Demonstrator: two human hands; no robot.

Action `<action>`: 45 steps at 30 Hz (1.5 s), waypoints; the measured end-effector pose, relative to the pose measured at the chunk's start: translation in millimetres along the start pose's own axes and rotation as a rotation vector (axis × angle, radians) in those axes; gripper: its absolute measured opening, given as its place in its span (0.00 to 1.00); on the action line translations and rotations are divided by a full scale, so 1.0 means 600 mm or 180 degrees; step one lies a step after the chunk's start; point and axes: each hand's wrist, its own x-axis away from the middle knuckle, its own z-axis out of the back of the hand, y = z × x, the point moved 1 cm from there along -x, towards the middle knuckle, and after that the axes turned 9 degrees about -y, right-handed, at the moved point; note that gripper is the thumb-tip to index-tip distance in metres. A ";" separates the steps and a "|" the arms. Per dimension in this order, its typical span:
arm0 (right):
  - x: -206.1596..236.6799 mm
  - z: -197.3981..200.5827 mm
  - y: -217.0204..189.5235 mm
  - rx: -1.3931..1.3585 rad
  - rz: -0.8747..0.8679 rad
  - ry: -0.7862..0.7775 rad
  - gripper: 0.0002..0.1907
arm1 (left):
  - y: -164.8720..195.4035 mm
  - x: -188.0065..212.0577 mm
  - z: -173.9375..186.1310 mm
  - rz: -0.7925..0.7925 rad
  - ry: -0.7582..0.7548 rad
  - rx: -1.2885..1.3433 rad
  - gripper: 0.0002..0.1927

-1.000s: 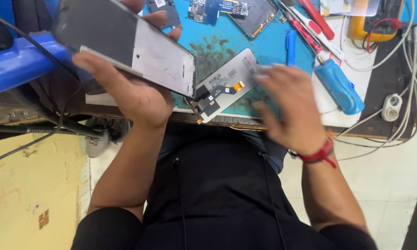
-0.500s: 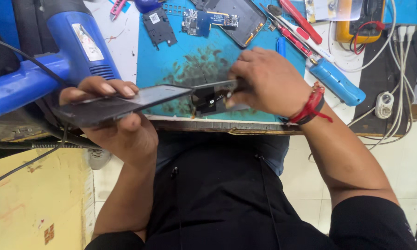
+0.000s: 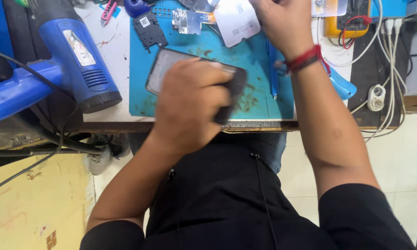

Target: The person uses a soldering iron to heat and remove a component from a smartphone screen assembly. They then use a blue plastic pry tool to scrape adhesive residue from the screen's metal frame and wipe the surface with a cloth.

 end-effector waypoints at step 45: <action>0.191 -0.075 -0.156 -0.3457 -0.1441 0.0428 0.19 | 0.009 0.057 -0.069 0.1526 -0.0986 0.2078 0.16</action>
